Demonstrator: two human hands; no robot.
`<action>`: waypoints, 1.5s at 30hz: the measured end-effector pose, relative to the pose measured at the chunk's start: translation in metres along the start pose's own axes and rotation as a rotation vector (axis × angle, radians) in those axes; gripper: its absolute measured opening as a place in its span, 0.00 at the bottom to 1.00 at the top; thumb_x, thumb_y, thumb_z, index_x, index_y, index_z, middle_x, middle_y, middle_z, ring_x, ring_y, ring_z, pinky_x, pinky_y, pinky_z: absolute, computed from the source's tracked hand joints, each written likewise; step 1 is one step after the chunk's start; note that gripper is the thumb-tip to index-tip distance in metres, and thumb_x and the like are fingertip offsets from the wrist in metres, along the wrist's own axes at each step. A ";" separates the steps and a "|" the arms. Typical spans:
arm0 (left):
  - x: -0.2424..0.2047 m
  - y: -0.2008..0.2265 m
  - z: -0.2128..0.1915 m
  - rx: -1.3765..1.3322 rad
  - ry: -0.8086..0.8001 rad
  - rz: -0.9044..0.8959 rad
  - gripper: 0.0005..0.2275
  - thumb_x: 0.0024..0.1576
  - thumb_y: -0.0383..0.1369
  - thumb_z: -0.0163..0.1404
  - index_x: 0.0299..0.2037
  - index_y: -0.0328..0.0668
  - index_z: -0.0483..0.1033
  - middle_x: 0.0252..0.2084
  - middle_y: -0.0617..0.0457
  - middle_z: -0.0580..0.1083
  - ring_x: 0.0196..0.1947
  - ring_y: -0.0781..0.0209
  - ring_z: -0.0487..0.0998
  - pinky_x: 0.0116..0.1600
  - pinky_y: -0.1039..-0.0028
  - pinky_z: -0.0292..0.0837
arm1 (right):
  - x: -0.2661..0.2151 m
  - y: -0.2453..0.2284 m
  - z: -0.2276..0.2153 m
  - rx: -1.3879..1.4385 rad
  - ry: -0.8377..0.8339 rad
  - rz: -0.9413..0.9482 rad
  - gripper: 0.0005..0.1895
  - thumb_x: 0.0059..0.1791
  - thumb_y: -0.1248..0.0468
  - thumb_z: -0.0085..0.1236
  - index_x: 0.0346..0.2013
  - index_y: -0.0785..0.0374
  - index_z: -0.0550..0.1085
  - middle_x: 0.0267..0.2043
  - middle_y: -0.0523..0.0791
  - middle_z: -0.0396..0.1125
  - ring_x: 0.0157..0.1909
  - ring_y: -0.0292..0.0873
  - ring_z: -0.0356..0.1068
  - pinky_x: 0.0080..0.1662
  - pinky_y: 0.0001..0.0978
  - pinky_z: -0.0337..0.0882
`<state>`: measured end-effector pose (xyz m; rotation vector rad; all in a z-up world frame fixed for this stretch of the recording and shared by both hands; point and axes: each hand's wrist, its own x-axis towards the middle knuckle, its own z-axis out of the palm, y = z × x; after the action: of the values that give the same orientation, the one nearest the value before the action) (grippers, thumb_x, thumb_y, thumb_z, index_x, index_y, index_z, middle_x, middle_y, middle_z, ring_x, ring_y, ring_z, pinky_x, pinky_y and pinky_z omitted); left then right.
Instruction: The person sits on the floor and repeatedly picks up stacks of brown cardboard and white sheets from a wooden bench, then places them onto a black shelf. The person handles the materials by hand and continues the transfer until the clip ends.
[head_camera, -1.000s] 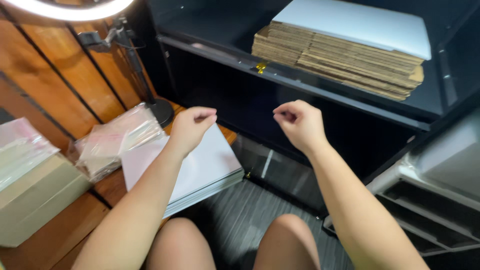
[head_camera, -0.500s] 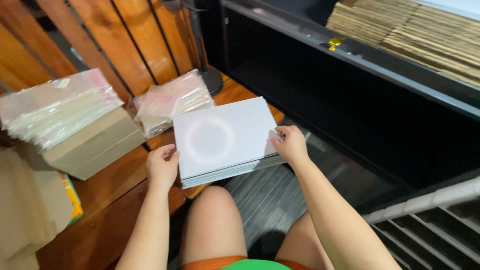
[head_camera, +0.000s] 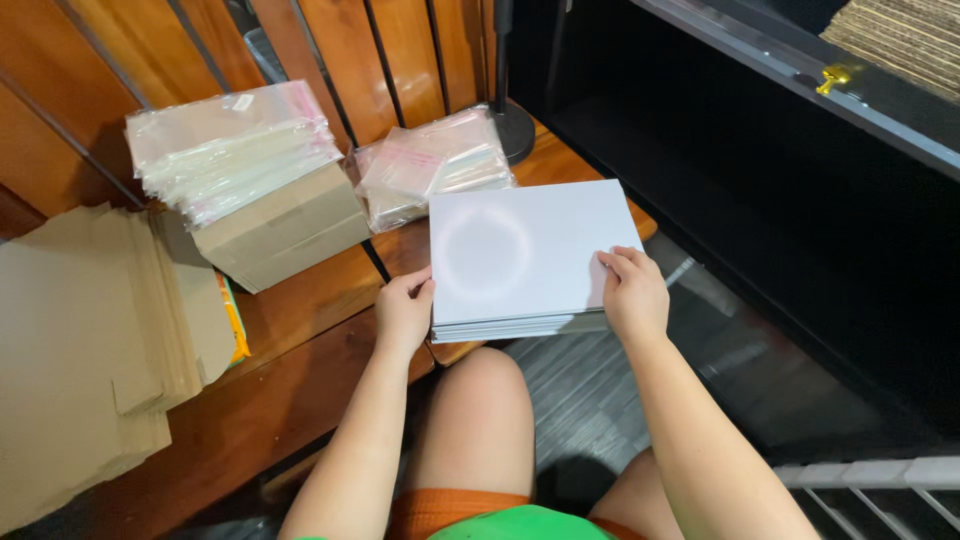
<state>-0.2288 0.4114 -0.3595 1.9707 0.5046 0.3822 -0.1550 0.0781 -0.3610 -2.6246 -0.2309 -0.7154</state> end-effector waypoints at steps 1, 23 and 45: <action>0.002 -0.004 0.001 -0.003 0.002 -0.003 0.13 0.58 0.32 0.57 0.52 0.52 0.84 0.47 0.50 0.81 0.50 0.54 0.82 0.55 0.69 0.77 | 0.000 -0.002 0.000 -0.001 -0.002 -0.004 0.11 0.55 0.62 0.56 0.48 0.47 0.82 0.55 0.40 0.73 0.60 0.45 0.72 0.60 0.37 0.72; 0.002 0.006 -0.001 0.015 -0.036 -0.084 0.14 0.60 0.30 0.52 0.54 0.46 0.82 0.53 0.50 0.77 0.58 0.52 0.76 0.62 0.65 0.72 | 0.000 0.004 0.005 -0.009 -0.029 0.014 0.12 0.55 0.61 0.53 0.49 0.45 0.81 0.53 0.39 0.71 0.60 0.46 0.70 0.60 0.39 0.72; 0.018 -0.009 0.004 -0.055 -0.082 -0.117 0.16 0.54 0.29 0.52 0.53 0.43 0.83 0.54 0.48 0.78 0.63 0.49 0.73 0.66 0.63 0.69 | -0.001 0.006 0.012 -0.047 -0.003 0.003 0.11 0.56 0.61 0.54 0.49 0.44 0.81 0.53 0.38 0.71 0.60 0.45 0.70 0.59 0.39 0.72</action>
<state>-0.2126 0.4210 -0.3682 1.8854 0.5480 0.2380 -0.1484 0.0775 -0.3727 -2.6703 -0.2141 -0.7245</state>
